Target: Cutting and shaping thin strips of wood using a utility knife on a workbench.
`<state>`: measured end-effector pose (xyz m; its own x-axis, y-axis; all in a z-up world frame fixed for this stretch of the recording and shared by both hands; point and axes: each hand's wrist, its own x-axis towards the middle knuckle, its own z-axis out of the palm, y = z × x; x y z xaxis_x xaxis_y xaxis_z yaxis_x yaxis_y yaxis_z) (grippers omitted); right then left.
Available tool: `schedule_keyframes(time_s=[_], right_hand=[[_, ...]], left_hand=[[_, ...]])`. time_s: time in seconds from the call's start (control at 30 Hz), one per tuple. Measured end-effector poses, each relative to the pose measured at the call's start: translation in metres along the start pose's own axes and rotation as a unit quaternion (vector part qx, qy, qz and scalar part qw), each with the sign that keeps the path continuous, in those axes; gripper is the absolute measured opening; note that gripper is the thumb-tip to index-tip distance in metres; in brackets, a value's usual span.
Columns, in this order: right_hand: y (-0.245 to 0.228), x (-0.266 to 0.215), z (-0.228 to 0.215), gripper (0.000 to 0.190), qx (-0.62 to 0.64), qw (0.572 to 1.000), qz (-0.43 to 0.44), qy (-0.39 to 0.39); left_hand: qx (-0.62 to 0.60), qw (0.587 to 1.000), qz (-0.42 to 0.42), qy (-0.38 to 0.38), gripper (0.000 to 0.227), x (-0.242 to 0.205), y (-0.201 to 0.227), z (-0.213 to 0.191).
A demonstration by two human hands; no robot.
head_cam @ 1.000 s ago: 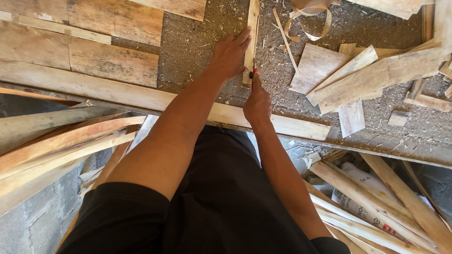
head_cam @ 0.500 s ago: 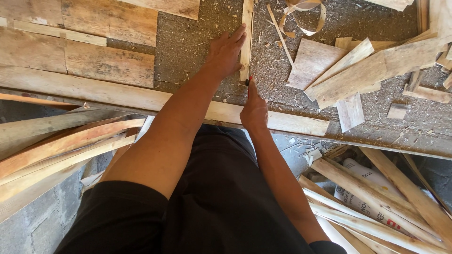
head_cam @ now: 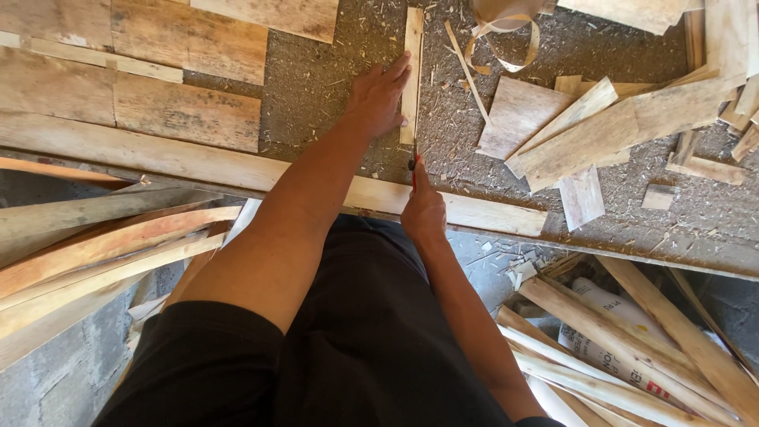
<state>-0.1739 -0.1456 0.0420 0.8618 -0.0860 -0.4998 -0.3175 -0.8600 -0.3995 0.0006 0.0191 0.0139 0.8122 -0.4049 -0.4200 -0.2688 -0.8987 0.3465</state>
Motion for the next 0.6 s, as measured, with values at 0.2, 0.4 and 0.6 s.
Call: schedule_keyframes(time_s=[0.2, 0.4, 0.6], right_hand=[[0.011, -0.018, -0.014, 0.071, 0.039, 0.999, 0.002, -0.023], [0.026, 0.006, -0.036, 0.038, 0.173, 0.981, 0.081, 0.014], [0.067, 0.075, -0.03, 0.024, 0.024, 0.982, -0.036, 0.185]], left_hand=[[0.039, 0.998, 0.014, 0.036, 0.11, 0.004, -0.001, 0.009], [-0.01, 0.998, -0.023, -0.049, 0.104, -0.011, 0.005, -0.009], [-0.072, 0.987, -0.009, 0.144, 0.072, -0.023, -0.031, 0.075]])
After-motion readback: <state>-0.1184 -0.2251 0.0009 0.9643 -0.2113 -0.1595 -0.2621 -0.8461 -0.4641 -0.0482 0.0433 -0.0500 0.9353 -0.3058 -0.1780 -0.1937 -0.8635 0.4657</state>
